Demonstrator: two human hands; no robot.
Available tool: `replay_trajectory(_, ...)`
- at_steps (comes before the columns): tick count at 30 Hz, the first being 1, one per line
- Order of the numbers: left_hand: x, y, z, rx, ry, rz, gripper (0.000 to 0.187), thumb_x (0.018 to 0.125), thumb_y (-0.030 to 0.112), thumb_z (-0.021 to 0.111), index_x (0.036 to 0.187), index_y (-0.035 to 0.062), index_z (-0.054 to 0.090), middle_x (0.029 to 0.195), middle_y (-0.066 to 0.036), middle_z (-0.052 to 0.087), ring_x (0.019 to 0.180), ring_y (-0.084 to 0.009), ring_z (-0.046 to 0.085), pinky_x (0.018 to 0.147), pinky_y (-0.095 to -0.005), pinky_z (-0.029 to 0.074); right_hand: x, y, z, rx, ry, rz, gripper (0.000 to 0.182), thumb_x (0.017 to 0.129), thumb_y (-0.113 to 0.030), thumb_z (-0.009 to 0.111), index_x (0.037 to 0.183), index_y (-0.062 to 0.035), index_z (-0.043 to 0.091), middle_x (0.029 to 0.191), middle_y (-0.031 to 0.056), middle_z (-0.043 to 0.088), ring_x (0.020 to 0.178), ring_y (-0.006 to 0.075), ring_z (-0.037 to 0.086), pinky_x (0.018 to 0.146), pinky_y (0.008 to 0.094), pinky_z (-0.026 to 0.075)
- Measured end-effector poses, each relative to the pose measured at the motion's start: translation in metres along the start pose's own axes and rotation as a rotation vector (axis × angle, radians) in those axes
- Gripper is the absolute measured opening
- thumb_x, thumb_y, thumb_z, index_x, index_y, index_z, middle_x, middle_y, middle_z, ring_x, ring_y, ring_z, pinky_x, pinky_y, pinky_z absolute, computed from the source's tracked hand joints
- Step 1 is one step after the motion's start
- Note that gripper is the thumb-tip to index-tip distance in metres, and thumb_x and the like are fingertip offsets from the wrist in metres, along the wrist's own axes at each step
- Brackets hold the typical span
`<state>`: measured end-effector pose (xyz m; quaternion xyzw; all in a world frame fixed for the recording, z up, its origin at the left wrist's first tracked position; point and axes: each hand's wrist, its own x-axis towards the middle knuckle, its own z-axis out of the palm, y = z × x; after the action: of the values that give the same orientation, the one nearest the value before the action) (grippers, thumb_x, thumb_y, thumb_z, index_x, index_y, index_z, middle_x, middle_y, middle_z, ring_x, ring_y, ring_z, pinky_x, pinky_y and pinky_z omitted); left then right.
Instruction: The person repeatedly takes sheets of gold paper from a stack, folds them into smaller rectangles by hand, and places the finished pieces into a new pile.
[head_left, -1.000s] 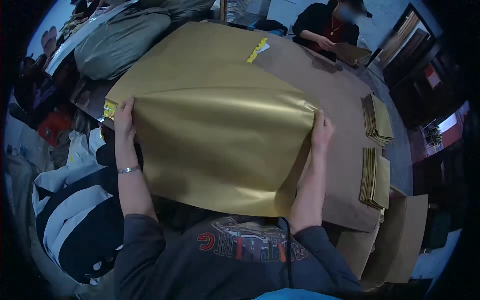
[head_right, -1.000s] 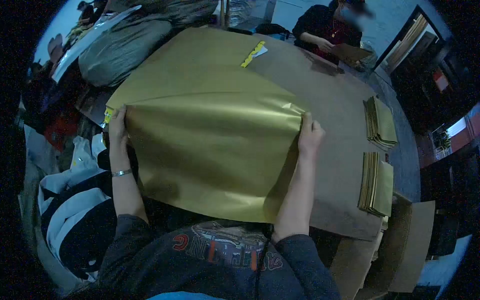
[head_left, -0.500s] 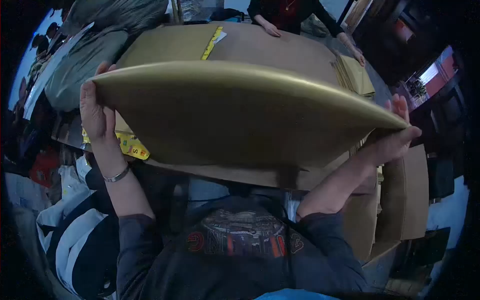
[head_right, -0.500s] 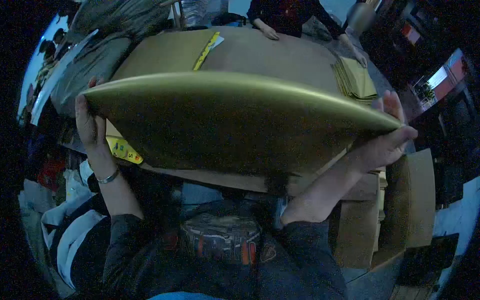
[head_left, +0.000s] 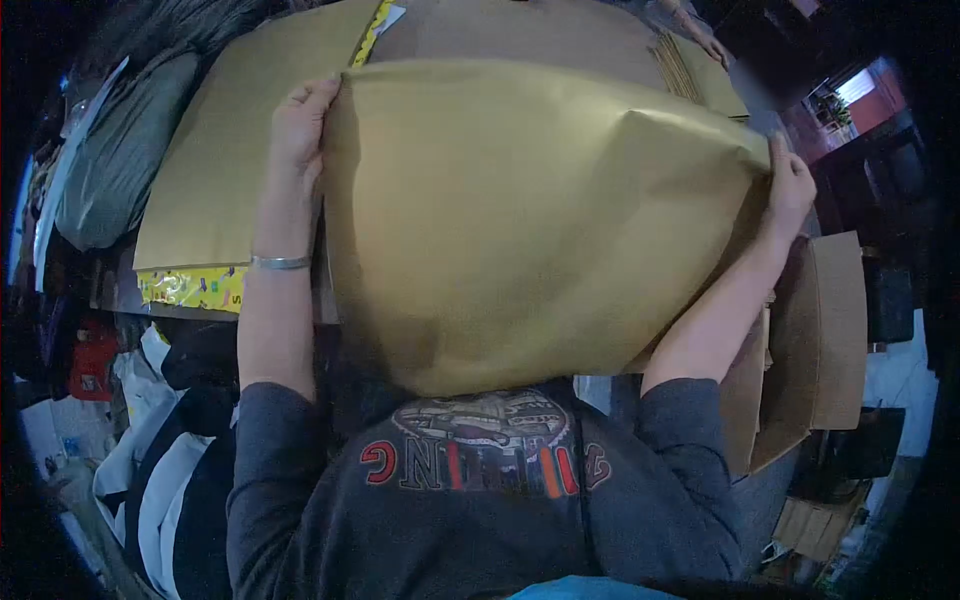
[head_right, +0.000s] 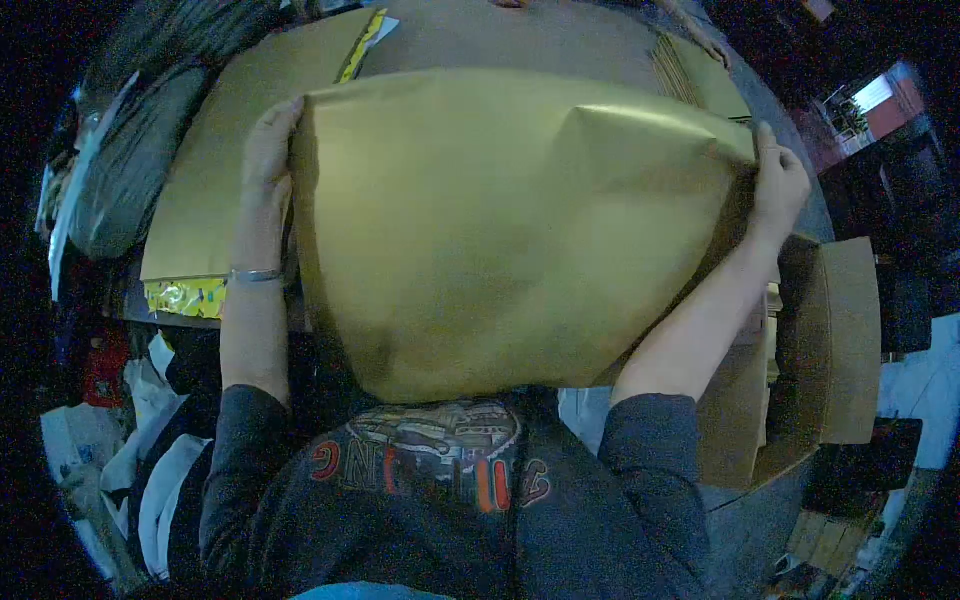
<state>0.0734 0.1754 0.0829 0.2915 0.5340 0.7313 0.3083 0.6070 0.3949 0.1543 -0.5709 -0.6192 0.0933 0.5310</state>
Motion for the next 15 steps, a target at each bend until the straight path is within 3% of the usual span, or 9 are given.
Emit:
replay_trajectory(2,0.015,-0.036,0.010,0.179,0.029,-0.129,0.023,0.089,0.026,0.071,0.094,0.0045,0.064,0.083,-0.001,0.066,0.073,-0.0092,0.060,0.067,-0.0239,0.050,0.001,0.037,0.040,0.023,-0.120,0.129,0.053,0.079,-0.048,0.074,0.076,0.0043,0.066,0.072,0.0075,0.062,0.069,0.0167,0.053,0.068,0.0342,0.044)
replay_trajectory(5,0.031,-0.097,0.018,0.125,0.043,-0.244,0.025,0.089,0.028,0.070,0.093,0.0048,0.064,0.085,-0.002,0.065,0.074,-0.0100,0.059,0.068,-0.0252,0.049,-0.004,0.075,0.086,-0.200,-0.187,0.212,0.059,0.082,-0.051,0.070,0.075,0.0066,0.064,0.071,0.0093,0.061,0.070,0.0177,0.052,0.069,0.0351,0.044)
replay_trajectory(6,0.039,-0.110,0.022,0.115,0.080,-0.259,0.024,0.089,0.028,0.070,0.092,0.0051,0.063,0.084,-0.001,0.065,0.074,-0.0102,0.058,0.068,-0.0257,0.048,-0.002,0.092,0.102,-0.154,-0.182,0.198,0.055,0.086,-0.048,0.067,0.082,0.0070,0.065,0.074,0.0106,0.062,0.069,0.0193,0.053,0.069,0.0347,0.044)
replay_trajectory(8,0.057,-0.134,0.021,0.108,0.131,-0.313,0.021,0.089,0.025,0.070,0.091,0.0052,0.063,0.085,-0.001,0.065,0.076,-0.0109,0.058,0.071,-0.0269,0.049,-0.001,0.104,0.114,-0.114,-0.247,0.227,0.056,0.087,-0.049,0.067,0.100,0.0057,0.067,0.093,0.0126,0.068,0.087,0.0196,0.060,0.081,0.0324,0.047)
replay_trajectory(9,0.075,-0.153,0.011,0.139,0.150,-0.306,0.019,0.089,0.023,0.070,0.091,0.0052,0.063,0.085,-0.002,0.065,0.077,-0.0106,0.059,0.072,-0.0272,0.049,-0.002,0.128,0.128,-0.058,-0.177,0.035,0.050,0.092,-0.044,0.059,0.106,0.0039,0.065,0.093,0.0197,0.066,0.090,0.0294,0.063,0.083,0.0385,0.047)
replay_trajectory(12,0.089,-0.154,0.018,0.262,0.203,-0.347,0.021,0.088,0.021,0.072,0.094,0.0027,0.065,0.089,-0.004,0.066,0.082,-0.0122,0.060,0.074,-0.0282,0.050,-0.051,0.109,0.138,-0.173,-0.326,-0.197,0.046,0.092,-0.037,0.057,0.120,-0.0002,0.059,0.122,0.0231,0.057,0.115,0.0386,0.053,0.098,0.0426,0.042)
replay_trajectory(15,0.104,-0.161,0.014,0.305,0.176,-0.356,0.027,0.090,0.024,0.069,0.099,-0.0008,0.065,0.094,-0.007,0.066,0.085,-0.0152,0.061,0.075,-0.0299,0.050,-0.125,0.037,0.133,-0.399,-0.609,-0.395,0.047,0.093,-0.036,0.057,0.128,-0.0044,0.055,0.136,0.0202,0.048,0.130,0.0366,0.040,0.108,0.0459,0.033)
